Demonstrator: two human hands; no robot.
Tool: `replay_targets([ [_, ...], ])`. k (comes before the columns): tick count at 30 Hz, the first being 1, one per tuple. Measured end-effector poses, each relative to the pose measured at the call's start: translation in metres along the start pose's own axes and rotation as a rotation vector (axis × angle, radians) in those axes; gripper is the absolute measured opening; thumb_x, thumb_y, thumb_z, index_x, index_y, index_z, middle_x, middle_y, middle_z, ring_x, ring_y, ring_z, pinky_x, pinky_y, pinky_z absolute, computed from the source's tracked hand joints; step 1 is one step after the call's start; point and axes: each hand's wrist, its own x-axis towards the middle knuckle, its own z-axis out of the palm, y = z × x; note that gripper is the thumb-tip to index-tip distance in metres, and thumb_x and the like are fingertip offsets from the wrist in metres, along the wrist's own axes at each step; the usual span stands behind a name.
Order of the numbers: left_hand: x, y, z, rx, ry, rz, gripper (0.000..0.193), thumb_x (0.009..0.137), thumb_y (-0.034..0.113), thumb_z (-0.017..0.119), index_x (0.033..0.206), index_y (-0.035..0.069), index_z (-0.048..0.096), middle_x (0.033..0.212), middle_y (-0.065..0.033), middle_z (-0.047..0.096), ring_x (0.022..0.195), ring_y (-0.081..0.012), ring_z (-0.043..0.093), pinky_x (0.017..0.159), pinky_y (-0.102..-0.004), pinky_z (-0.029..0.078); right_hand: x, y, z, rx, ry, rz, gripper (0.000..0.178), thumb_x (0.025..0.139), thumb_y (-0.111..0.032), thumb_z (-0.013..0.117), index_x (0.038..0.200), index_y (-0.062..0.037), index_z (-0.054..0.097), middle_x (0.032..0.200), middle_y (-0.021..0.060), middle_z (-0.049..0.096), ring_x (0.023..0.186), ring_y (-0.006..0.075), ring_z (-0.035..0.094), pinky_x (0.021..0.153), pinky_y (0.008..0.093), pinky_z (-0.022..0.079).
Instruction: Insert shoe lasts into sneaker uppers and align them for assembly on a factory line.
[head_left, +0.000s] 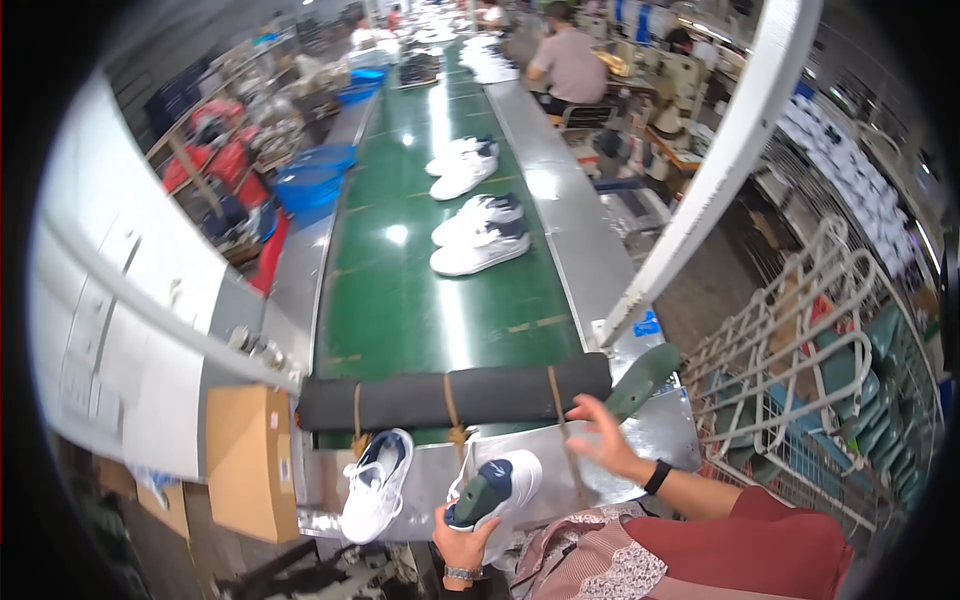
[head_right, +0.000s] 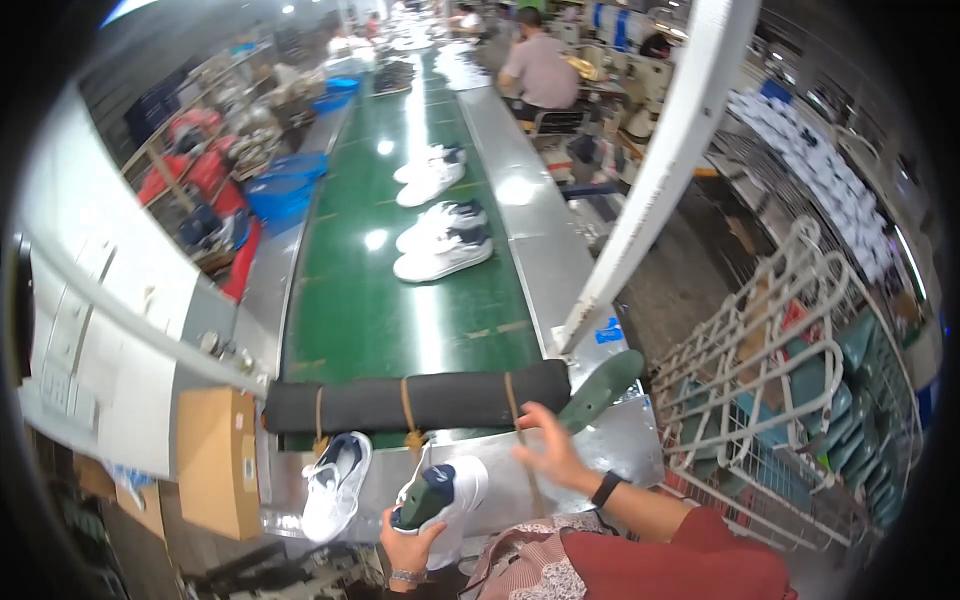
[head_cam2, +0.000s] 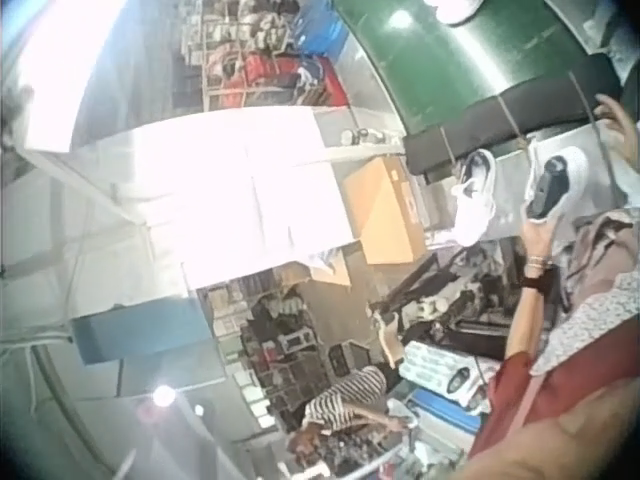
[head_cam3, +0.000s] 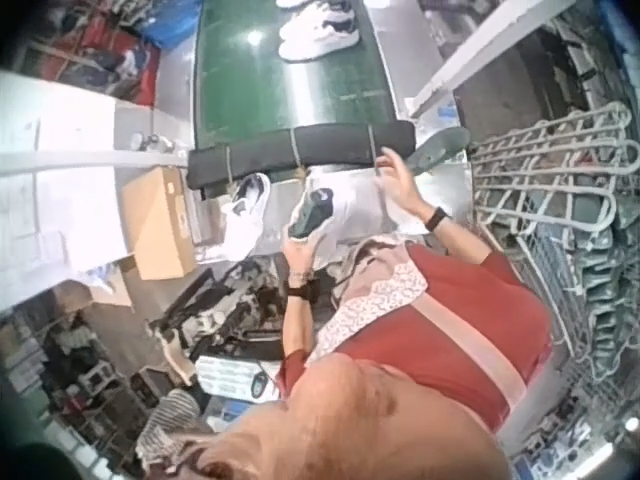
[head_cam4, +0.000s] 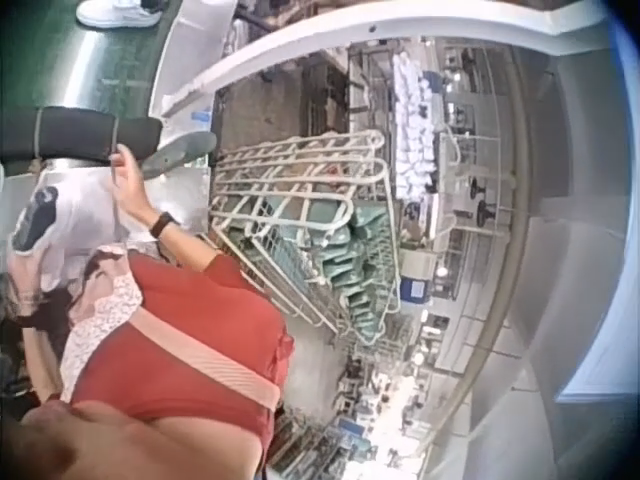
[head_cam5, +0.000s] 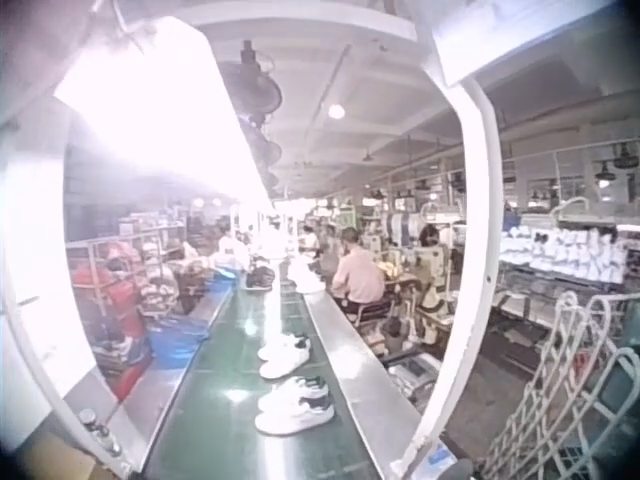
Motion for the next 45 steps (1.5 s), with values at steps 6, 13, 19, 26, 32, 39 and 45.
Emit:
replay_targets([
  [6, -0.050, -0.004, -0.043, -0.867, 0.293, -0.133, 0.043, 0.086, 0.002, 0.075, 0.126, -0.004, 0.063, 0.115, -0.0082, 0.071, 0.102, -0.0174, 0.067, 0.091, -0.0331, 0.054, -0.011, -0.061, 0.169, 0.122, -0.649, -0.209, 0.117, 0.079, -0.022, 0.086, 0.161, 0.0057, 0.007, 0.163, 0.0198, 0.024, 0.153, 0.0274, 0.022, 0.125, 0.0391, 0.019],
  [13, -0.113, -0.056, -0.102, -1.390, 0.709, -0.307, 0.057, 0.098, 0.037, 0.069, 0.133, -0.006, 0.059, 0.123, -0.0143, 0.069, 0.106, -0.0242, 0.069, 0.088, -0.0353, 0.057, -0.064, -0.105, 0.313, 0.162, -0.955, -0.267, 0.108, 0.081, -0.024, 0.084, 0.158, 0.0094, 0.017, 0.154, 0.0249, 0.042, 0.141, 0.0301, 0.046, 0.116, 0.0374, 0.036],
  [19, -0.164, -0.088, -0.176, -1.626, 0.771, -0.046, 0.066, 0.103, 0.051, 0.055, 0.140, -0.004, 0.053, 0.128, -0.0171, 0.067, 0.109, -0.0279, 0.069, 0.092, -0.0391, 0.057, -0.136, -0.162, 0.410, -0.118, -0.962, -0.638, 0.104, 0.076, -0.036, 0.085, 0.155, 0.0059, 0.031, 0.145, 0.0313, 0.053, 0.132, 0.0407, 0.056, 0.110, 0.0434, 0.044],
  [26, -0.140, -0.115, -0.239, -1.548, 0.742, 0.061, 0.070, 0.102, 0.060, 0.050, 0.144, 0.004, 0.053, 0.136, -0.0151, 0.063, 0.118, -0.0285, 0.065, 0.102, -0.0447, 0.052, -0.164, -0.226, 0.475, -0.526, -0.852, -0.854, 0.109, 0.072, -0.049, 0.084, 0.157, -0.0038, 0.033, 0.123, 0.0289, 0.064, 0.108, 0.0446, 0.066, 0.094, 0.0482, 0.053],
  [32, -0.215, -0.295, -0.173, -1.135, 0.475, 0.152, 0.065, 0.095, 0.047, 0.065, 0.139, 0.001, 0.055, 0.128, -0.0122, 0.066, 0.113, -0.0263, 0.064, 0.101, -0.0435, 0.050, -0.200, -0.238, 0.501, -0.676, -0.987, -0.975, 0.113, 0.065, -0.043, 0.080, 0.154, 0.0061, 0.031, 0.107, 0.0375, 0.060, 0.089, 0.0473, 0.068, 0.074, 0.0500, 0.058],
  [39, -0.286, -0.332, -0.205, -1.382, 0.561, -0.014, 0.071, 0.092, 0.056, 0.064, 0.142, 0.007, 0.053, 0.133, -0.0144, 0.064, 0.120, -0.0319, 0.061, 0.104, -0.0500, 0.046, -0.209, -0.218, 0.499, -0.400, -0.884, -1.110, 0.107, 0.061, -0.023, 0.083, 0.151, 0.0038, 0.032, 0.098, 0.0269, 0.058, 0.076, 0.0442, 0.065, 0.066, 0.0487, 0.054],
  [45, -0.215, -0.185, -0.189, -1.426, 0.741, -0.117, 0.087, 0.090, 0.074, 0.054, 0.151, 0.012, 0.047, 0.153, -0.0083, 0.049, 0.139, -0.0299, 0.045, 0.117, -0.0522, 0.032, -0.206, -0.213, 0.475, -0.413, -0.947, -1.038, 0.101, 0.066, -0.021, 0.081, 0.152, 0.0006, 0.033, 0.108, 0.0302, 0.055, 0.082, 0.0445, 0.065, 0.071, 0.0476, 0.054],
])
